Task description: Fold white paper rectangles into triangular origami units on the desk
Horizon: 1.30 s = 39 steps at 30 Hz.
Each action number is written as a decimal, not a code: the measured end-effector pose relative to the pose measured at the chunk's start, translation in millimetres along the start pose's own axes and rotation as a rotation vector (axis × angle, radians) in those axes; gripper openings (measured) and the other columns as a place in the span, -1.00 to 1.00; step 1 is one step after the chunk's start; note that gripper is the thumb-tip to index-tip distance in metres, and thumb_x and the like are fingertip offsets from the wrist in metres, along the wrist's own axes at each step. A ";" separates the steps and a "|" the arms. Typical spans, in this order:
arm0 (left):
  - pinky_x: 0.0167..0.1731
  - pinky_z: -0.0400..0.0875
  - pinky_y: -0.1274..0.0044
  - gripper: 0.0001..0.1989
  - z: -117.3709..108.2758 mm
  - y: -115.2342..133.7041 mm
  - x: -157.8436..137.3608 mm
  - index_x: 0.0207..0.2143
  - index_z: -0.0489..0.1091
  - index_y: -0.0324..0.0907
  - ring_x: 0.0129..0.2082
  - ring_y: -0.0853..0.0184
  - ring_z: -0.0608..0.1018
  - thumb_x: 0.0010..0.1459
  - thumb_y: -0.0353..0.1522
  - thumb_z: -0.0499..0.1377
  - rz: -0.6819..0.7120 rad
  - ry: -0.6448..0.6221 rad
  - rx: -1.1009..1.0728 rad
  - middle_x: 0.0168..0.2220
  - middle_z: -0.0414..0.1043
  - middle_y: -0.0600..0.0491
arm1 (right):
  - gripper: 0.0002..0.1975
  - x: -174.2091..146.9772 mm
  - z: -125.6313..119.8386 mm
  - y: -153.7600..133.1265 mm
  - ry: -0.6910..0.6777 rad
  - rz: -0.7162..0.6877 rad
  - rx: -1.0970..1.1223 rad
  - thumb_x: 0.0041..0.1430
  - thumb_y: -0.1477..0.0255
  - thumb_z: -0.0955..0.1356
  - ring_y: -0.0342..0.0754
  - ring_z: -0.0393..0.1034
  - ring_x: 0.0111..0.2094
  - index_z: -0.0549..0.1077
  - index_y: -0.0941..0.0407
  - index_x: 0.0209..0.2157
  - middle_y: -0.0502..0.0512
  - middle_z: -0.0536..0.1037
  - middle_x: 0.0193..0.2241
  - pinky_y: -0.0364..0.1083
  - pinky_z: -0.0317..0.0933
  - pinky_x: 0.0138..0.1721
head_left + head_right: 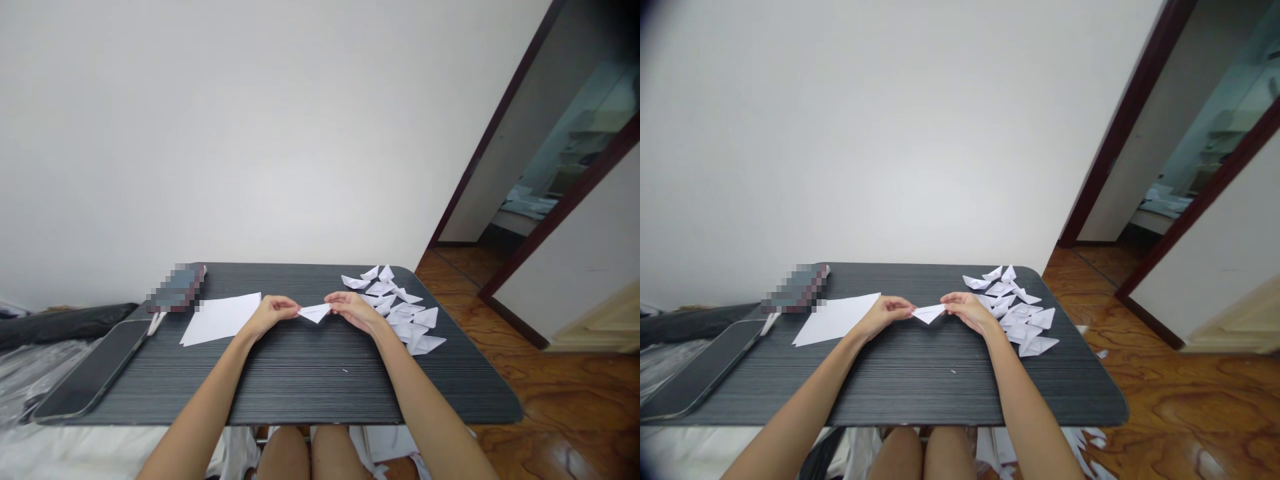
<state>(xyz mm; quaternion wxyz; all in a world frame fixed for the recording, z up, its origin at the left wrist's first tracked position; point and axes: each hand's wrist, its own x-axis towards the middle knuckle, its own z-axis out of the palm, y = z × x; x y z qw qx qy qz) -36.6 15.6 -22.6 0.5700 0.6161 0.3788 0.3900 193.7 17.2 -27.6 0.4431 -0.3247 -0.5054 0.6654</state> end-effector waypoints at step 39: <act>-0.56 0.37 0.54 -0.65 29.2 15.5 -2.9 -0.26 0.17 -0.27 -0.57 0.33 0.50 -0.03 -0.22 0.13 0.039 -0.176 0.032 -0.56 0.40 0.05 | -0.70 -5.3 50.8 -2.1 0.181 -0.523 -0.567 -0.02 0.46 0.28 -0.14 0.32 -0.35 0.31 0.09 -0.17 0.11 0.37 -0.25 -0.13 0.25 -0.30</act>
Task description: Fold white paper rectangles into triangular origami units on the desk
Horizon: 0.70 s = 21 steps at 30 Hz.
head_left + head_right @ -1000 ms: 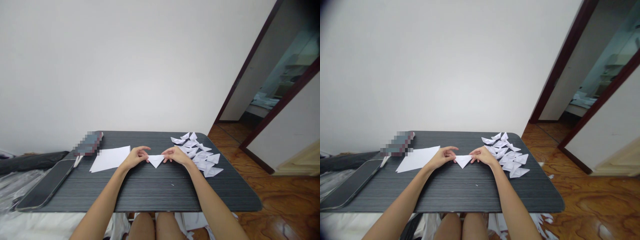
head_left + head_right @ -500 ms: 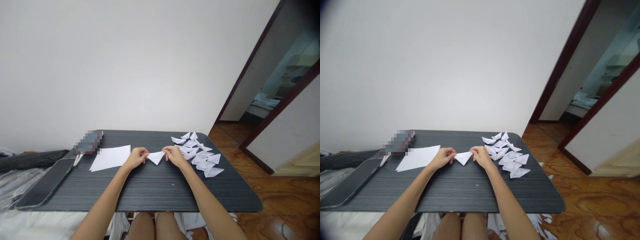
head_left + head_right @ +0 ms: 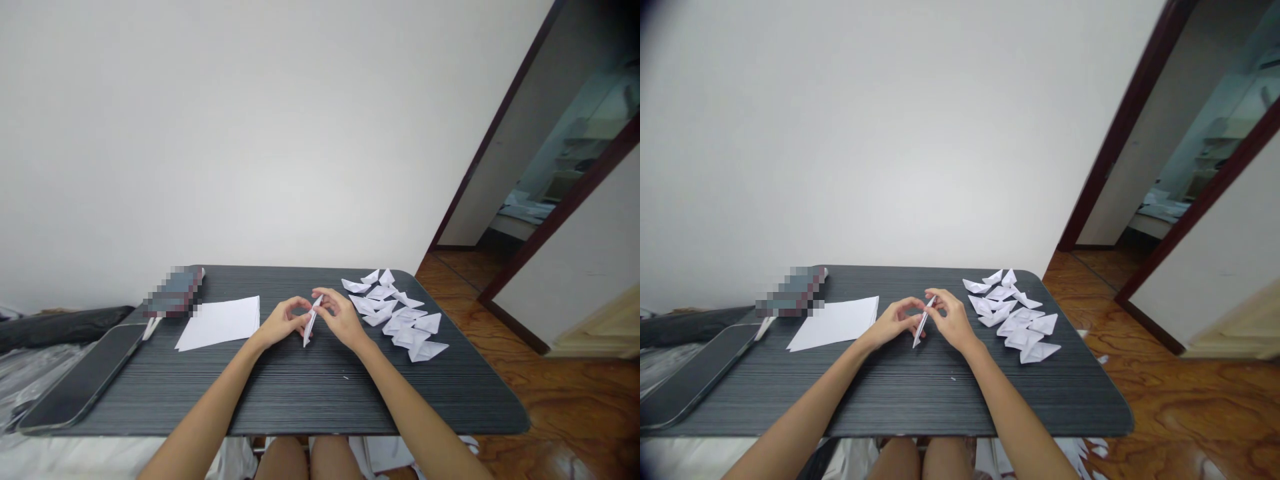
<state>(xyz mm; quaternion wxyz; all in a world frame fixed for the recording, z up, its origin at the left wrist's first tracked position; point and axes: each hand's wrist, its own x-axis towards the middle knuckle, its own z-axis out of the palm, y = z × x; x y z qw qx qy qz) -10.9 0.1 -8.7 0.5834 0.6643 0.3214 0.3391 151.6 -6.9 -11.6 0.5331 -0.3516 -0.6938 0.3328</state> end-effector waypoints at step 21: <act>-0.37 0.38 0.58 -0.72 3.6 -12.4 4.6 -0.21 0.25 -0.23 -0.26 0.34 0.41 0.05 -0.27 0.04 0.158 0.263 0.178 -0.17 0.31 -0.02 | -0.71 -8.0 10.9 4.1 0.077 0.126 -0.298 0.07 0.42 0.17 -0.16 0.26 -0.56 0.42 0.14 -0.22 0.11 0.41 -0.46 -0.13 0.23 -0.46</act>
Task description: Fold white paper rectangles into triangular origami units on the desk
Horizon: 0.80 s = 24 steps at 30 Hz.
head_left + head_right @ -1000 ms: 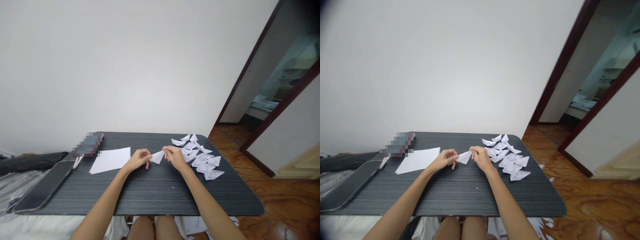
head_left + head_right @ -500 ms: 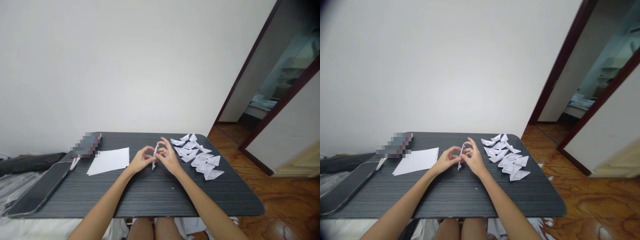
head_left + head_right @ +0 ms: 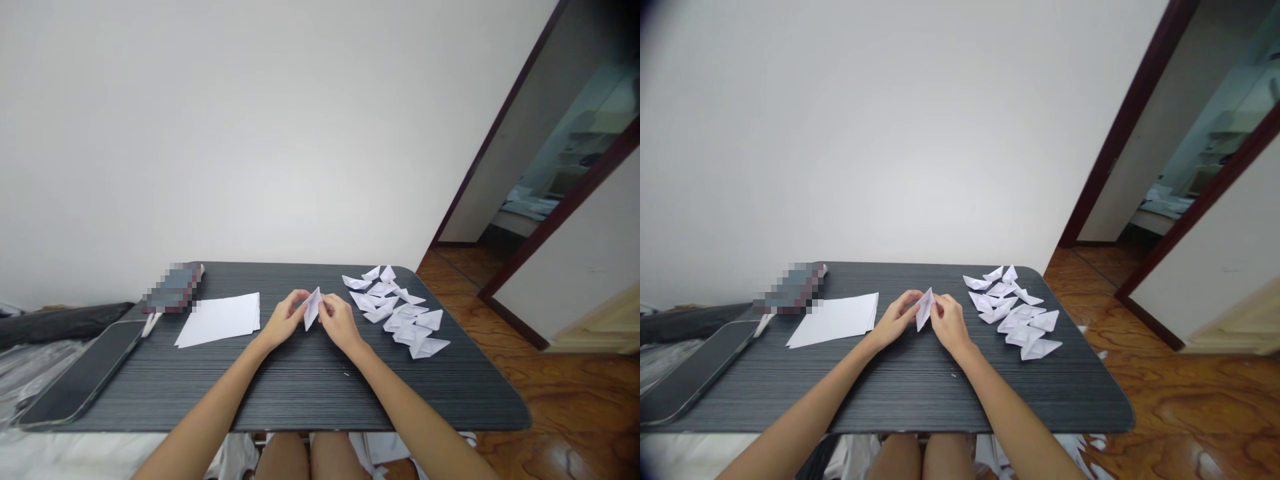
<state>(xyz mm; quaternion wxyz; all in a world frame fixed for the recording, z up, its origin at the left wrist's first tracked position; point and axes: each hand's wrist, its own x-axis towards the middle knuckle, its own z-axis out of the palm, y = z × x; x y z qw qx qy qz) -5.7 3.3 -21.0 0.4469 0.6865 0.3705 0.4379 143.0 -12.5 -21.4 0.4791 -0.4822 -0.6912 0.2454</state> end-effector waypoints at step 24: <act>-0.61 0.41 0.53 -0.72 7.3 -7.6 0.3 -0.25 0.17 -0.21 -0.63 0.33 0.50 -0.02 -0.27 0.07 -0.109 0.080 -0.052 -0.63 0.39 0.12 | -0.78 3.1 3.7 0.9 0.035 0.199 0.041 -0.05 0.45 0.24 -0.12 0.34 -0.67 0.33 0.14 -0.29 0.03 0.46 -0.60 -0.15 0.21 -0.57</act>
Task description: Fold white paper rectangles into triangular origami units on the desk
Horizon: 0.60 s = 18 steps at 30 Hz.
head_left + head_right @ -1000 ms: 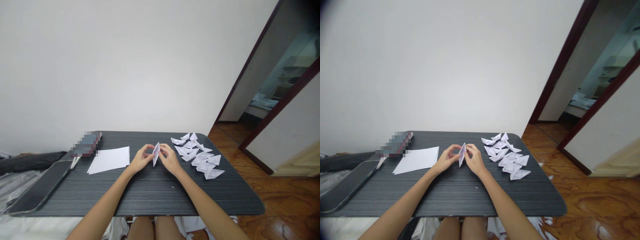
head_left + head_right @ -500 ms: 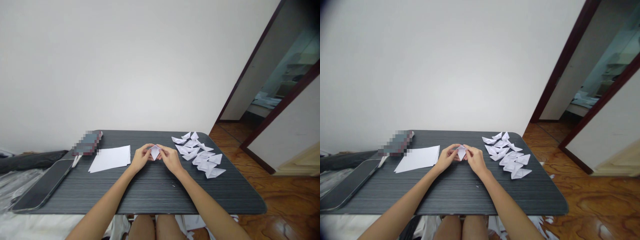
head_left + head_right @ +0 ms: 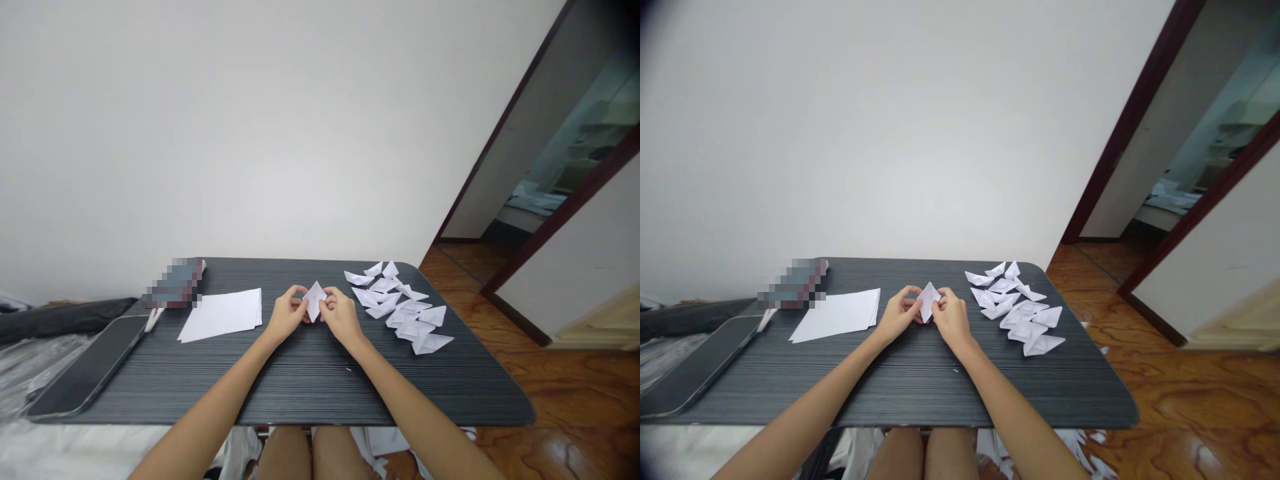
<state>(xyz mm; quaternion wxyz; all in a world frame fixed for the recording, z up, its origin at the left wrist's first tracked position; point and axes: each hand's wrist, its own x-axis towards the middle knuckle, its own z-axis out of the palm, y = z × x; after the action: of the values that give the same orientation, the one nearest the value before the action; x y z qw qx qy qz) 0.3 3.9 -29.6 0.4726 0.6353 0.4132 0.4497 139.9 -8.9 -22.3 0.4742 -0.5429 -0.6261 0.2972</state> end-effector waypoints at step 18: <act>-0.45 0.43 0.47 -0.81 -9.2 11.0 0.1 -0.39 0.37 -0.29 -0.50 0.33 0.50 -0.11 -0.39 0.13 -0.031 0.043 -0.339 -0.52 0.44 0.05 | -0.75 7.2 -2.1 5.9 -0.108 -0.164 0.310 -0.03 0.50 0.22 -0.21 0.26 -0.64 0.48 0.18 -0.32 0.04 0.42 -0.58 -0.19 0.16 -0.57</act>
<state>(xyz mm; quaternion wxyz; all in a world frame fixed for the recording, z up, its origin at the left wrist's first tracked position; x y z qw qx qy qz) -7.3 3.8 -17.6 0.5709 0.5304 0.3513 0.5190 144.4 -0.9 -24.8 0.5404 -0.3936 -0.6398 0.3791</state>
